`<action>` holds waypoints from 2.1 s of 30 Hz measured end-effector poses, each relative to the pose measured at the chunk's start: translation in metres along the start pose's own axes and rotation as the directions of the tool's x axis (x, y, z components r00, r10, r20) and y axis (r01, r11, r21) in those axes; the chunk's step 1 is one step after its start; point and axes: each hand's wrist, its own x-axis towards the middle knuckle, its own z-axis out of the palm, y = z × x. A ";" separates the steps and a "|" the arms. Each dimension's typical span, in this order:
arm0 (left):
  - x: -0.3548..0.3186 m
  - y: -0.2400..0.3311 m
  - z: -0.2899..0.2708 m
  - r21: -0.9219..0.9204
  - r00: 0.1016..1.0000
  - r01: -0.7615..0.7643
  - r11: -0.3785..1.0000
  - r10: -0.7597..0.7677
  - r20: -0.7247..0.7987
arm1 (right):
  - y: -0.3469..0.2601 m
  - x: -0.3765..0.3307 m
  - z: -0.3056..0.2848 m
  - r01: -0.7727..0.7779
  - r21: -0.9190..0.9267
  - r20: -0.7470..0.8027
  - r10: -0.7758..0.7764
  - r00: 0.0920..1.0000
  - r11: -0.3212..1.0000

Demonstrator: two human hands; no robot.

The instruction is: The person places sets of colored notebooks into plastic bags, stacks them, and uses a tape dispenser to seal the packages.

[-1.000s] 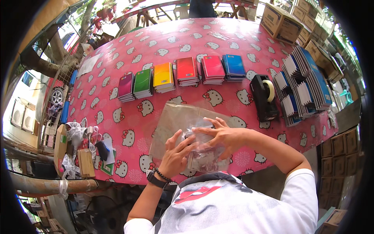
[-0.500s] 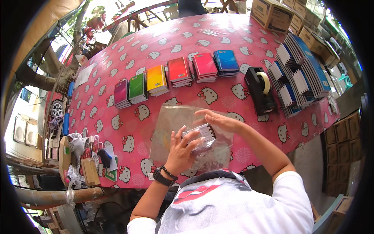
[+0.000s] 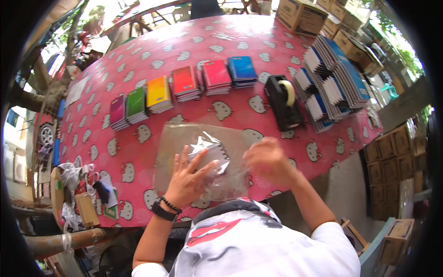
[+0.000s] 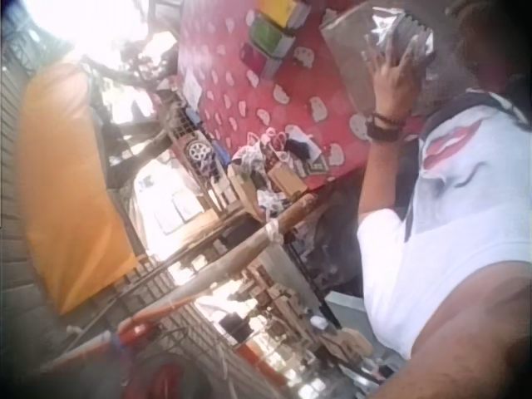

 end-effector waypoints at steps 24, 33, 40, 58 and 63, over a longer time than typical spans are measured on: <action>0.001 0.000 0.004 -0.043 0.999 -0.013 0.999 0.011 -0.045 | 0.145 -0.102 -0.030 -0.571 0.794 -0.117 0.975 0.190 0.207; -0.002 -0.003 0.004 -0.013 1.000 -0.006 1.000 0.006 -0.016 | 0.086 -0.023 -0.014 -0.773 0.566 0.289 0.810 0.511 0.286; -0.001 -0.006 0.002 -0.001 0.998 -0.057 0.998 0.057 -0.016 | 0.015 0.114 0.005 -0.433 0.538 0.506 0.134 0.852 0.724; -0.012 -0.004 0.039 -0.080 0.841 0.114 0.990 -0.139 -0.523 | -0.007 0.059 0.032 0.022 0.250 0.075 -0.042 0.996 0.968; 0.010 0.008 0.036 -0.293 0.817 0.017 0.956 -0.182 -0.547 | -0.036 0.061 0.056 -0.026 0.434 -0.235 0.141 0.962 0.901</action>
